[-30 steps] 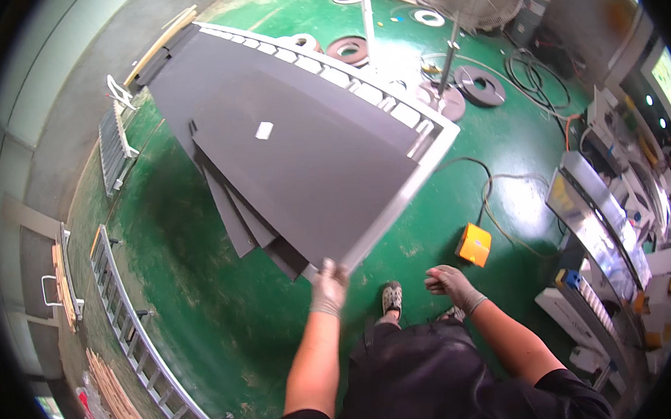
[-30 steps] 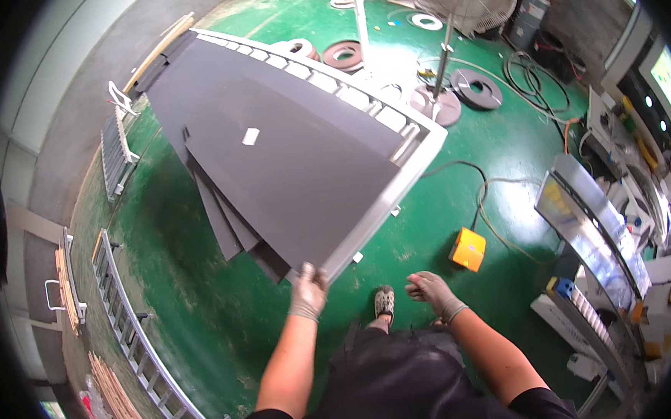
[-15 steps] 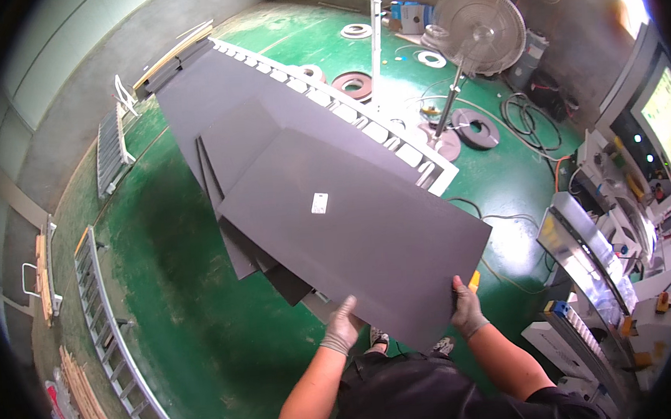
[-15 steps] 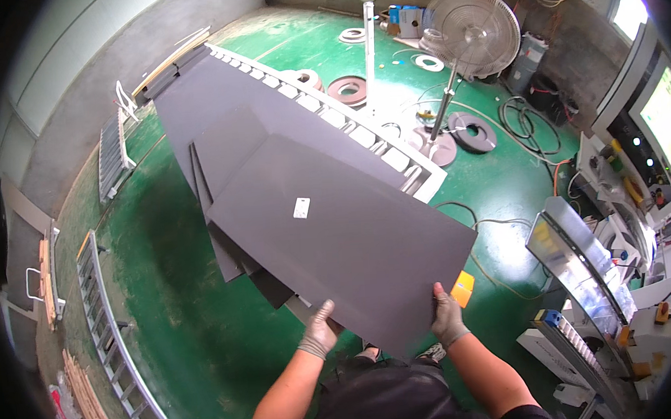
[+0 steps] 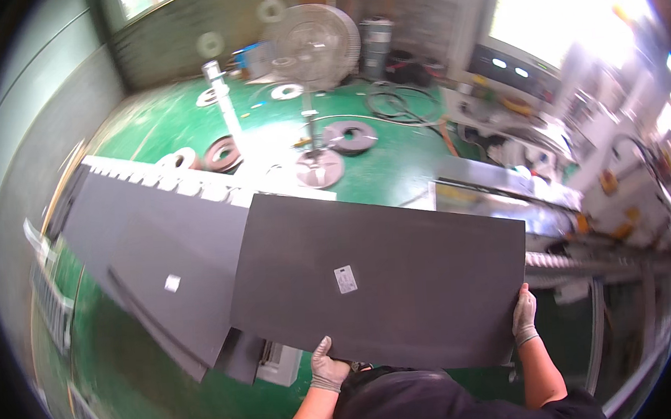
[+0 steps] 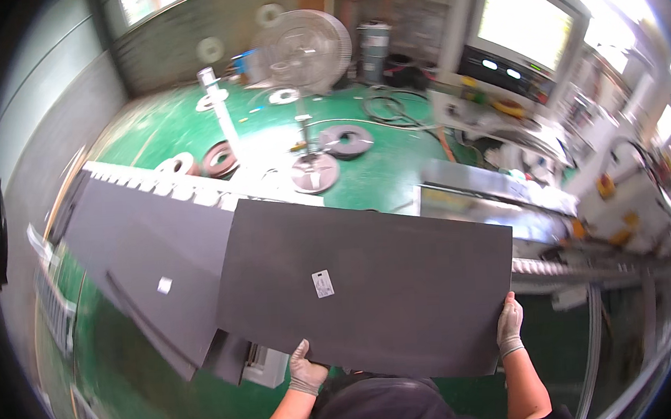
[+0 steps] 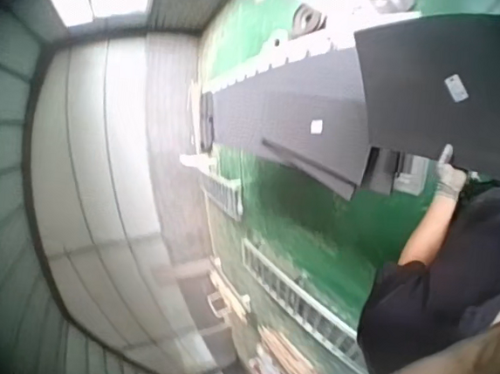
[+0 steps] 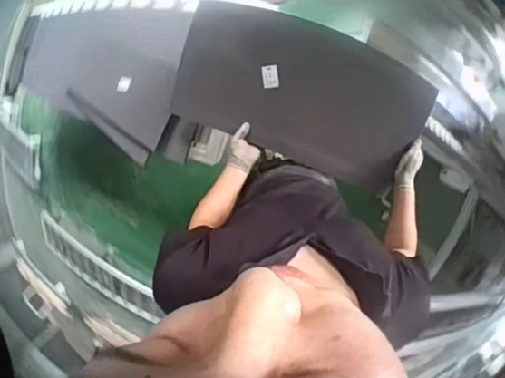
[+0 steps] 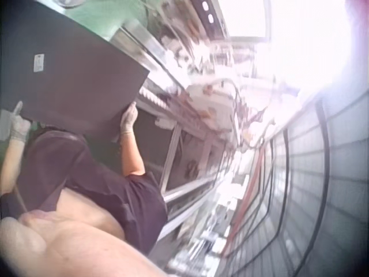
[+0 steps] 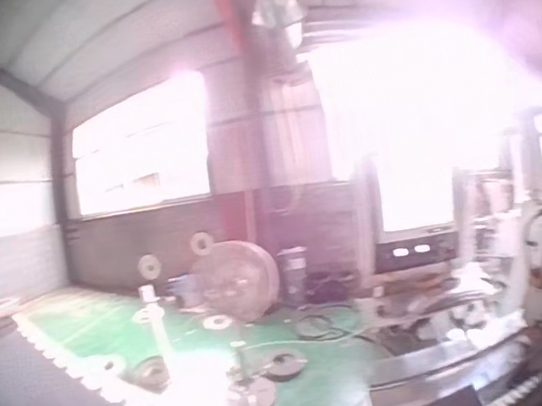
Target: The person picks up dark gray wood panels and feeds them one at a time into an automated edge-banding machine, then gathers and stacks processed panels onto a worktable.
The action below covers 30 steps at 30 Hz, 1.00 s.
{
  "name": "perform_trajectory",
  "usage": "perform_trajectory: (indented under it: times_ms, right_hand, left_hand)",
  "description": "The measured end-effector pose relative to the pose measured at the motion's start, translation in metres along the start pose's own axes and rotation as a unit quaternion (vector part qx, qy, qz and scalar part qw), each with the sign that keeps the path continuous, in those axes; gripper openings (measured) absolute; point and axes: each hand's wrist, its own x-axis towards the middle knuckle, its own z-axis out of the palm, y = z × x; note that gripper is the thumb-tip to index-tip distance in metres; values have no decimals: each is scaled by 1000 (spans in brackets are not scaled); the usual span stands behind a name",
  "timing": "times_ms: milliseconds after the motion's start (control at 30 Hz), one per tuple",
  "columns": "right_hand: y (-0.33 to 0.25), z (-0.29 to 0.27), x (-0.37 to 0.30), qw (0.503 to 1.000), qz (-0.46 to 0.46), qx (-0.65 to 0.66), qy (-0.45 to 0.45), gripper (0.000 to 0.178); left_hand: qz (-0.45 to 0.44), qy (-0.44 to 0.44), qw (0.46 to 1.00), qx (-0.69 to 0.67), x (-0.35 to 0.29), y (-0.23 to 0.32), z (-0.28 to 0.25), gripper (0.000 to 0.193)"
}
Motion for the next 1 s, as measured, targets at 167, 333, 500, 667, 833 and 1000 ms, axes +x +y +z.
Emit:
perform_trajectory:
  times_ms: [167,333,500,667,833,1000]
  right_hand:
    - [67,-123,-95,971,86,32,219,58]
    - [119,-143,-240,880,140,146,431,57]
    - [164,-127,-327,773,191,279,537,56]
    - [142,-88,-349,676,235,254,651,44]
    - [172,-75,-366,712,223,397,534,39]
    - [162,-37,-387,707,261,316,576,42]
  left_hand:
    - [-228,-20,967,111,29,-42,49,42]
    - [-339,-26,899,277,95,-91,65,24]
    - [-419,-107,800,416,138,-159,112,22]
    - [-471,-186,727,463,158,-208,127,35]
    - [-405,-245,600,644,163,-228,168,45]
    - [-269,-327,286,859,212,-230,218,49]
